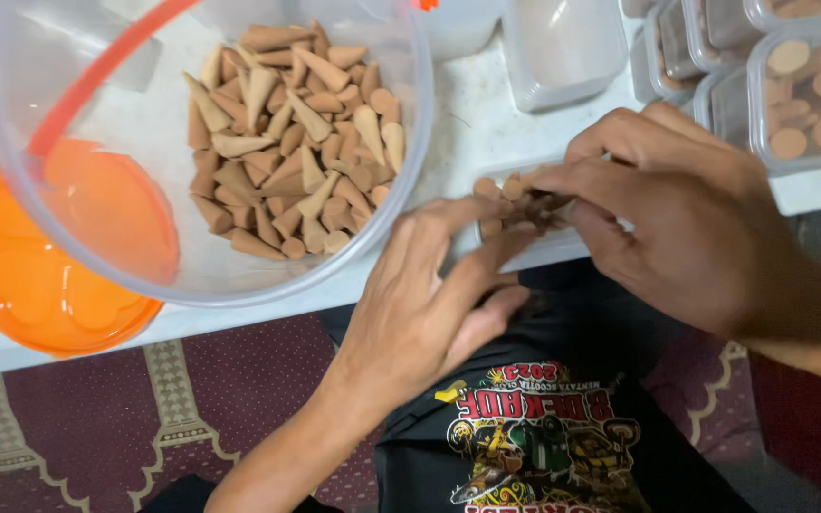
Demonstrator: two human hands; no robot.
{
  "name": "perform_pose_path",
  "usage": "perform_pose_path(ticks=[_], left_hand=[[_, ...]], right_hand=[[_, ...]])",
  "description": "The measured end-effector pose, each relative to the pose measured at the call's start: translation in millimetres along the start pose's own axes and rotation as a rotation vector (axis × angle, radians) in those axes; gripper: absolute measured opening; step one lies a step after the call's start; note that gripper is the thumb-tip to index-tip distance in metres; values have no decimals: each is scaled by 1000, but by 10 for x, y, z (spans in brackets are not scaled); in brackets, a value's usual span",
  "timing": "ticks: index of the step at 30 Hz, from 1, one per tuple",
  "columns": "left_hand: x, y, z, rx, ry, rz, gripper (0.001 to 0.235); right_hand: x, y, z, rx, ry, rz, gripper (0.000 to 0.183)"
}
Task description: The person transfers small, cone-shaped wooden objects from a large transparent bucket into smaller rectangular plastic containers. They use both hands to scoop and arrange the objects, filling the smaller containers one by one.
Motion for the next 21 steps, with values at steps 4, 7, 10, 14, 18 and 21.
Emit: perform_pose_path(ticks=[4,7,10,14,18,21], left_hand=[[22,-471,491,55,159,60,24],[64,-884,731,-11,234,151,26],[70,-1361,705,-196,172,297,22],[-17,-1726,417,-301,83,274,12],[-61,-1750,-186,-417,-238,116,41],[-64,-1711,-327,-385,-249,125,26]], right_hand=[[-231,-437,-192,-14,-47,121,34],[-455,-626,-392,-89,-113,130,34],[-674,-660,-542,-56,-157,133,9],[-919,-478,-682,52,-319,120,11],[-1180,-90,-633,38,-230,-116,19],[-1344,-15,-870,-220,-367,-221,21]])
Point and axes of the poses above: each hand's wrist, its own x-axis away from the middle knuckle, its own y-axis out of the palm, z = x × y, the point moved 9 cm from there along -x, towards the middle knuckle, and after that the axes turned 9 degrees about x, right-handed, at the moved point
